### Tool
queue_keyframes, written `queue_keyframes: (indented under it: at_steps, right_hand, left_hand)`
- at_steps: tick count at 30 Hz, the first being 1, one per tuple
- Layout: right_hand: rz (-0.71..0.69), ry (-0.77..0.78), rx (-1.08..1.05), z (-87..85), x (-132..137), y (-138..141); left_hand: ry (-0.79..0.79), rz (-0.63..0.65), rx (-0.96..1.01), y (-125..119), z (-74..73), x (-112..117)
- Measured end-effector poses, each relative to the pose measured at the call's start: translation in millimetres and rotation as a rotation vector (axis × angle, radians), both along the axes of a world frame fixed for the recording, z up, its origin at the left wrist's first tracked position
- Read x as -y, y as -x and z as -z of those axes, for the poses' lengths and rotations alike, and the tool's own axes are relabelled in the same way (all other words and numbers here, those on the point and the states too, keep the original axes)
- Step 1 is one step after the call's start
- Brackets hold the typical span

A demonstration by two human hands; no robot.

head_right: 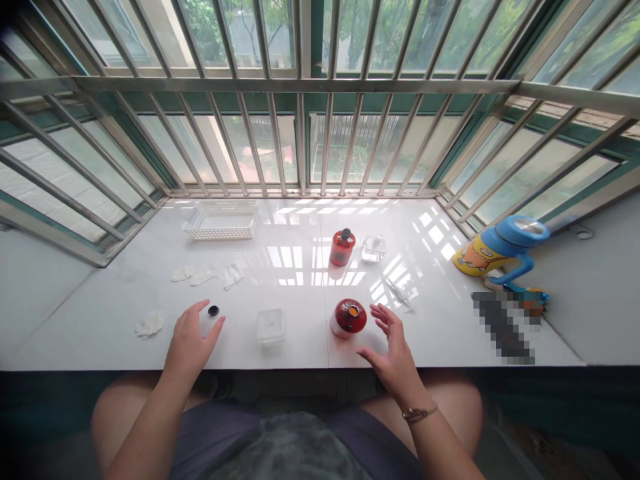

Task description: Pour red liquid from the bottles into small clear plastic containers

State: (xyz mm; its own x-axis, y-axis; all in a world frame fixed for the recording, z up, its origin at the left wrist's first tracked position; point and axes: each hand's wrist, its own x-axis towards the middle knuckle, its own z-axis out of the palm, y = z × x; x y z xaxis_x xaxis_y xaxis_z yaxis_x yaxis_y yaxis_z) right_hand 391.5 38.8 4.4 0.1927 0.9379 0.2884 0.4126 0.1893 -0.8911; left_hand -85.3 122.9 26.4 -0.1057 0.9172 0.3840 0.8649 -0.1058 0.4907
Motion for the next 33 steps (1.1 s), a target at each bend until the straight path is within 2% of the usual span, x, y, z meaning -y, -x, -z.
queue_keyframes:
  at_steps: [3, 5, 6, 10, 14, 17, 20, 22, 24, 26, 28, 30, 33]
  right_hand:
    - [0.189, 0.008, 0.166, -3.6, -10, -36]
    - [0.358, 0.054, 0.431, -6.5, -23, -62]
    - [0.389, 0.082, 0.552, -7.1, -31, -73]
    - [0.387, 0.168, 0.648, -1.5, -61, -96]
    - [0.395, 0.243, 0.661, 8.0, -77, -96]
    - [0.408, 0.265, 0.648, 4.9, -77, -93]
    - [0.439, 0.228, 0.629, -18.0, -70, -86]
    - [0.465, 0.145, 0.618, -46.4, -62, -73]
    - [0.455, -0.034, 0.579, -81.5, -51, -52]
    - [0.342, -0.133, 0.551, -115.8, -41, -22]
    - [0.247, -0.137, 0.481, -142.0, -32, 12]
    - [0.114, -0.153, 0.42, -156.6, -26, 44]
    - [-0.124, -0.187, 0.411, -160.5, -25, 83]
  left_hand:
    - [-0.059, 0.006, -0.036, -2, 1.4, 0]
    - [-0.07, 0.022, -0.004, -9, -1.8, 4]
    - [-0.064, 0.038, 0.024, -13, -4.1, 7]
    - [0.028, 0.153, 0.161, -32, -10.3, 21]
    - [0.12, 0.263, 0.243, -47, -7.8, 31]
    - [0.17, 0.321, 0.281, -59, -6.0, 35]
    - [0.211, 0.366, 0.3, -71, -7.2, 35]
    - [0.232, 0.388, 0.306, -78, -9.2, 33]
    - [0.243, 0.405, 0.309, -83, -11.3, 30]
    - [0.242, 0.417, 0.309, -86, -13.3, 27]
    - [0.228, 0.416, 0.304, -86, -15.1, 26]
    - [0.197, 0.396, 0.3, -83, -16.2, 27]
    - [0.122, 0.321, 0.29, -72, -15.9, 31]
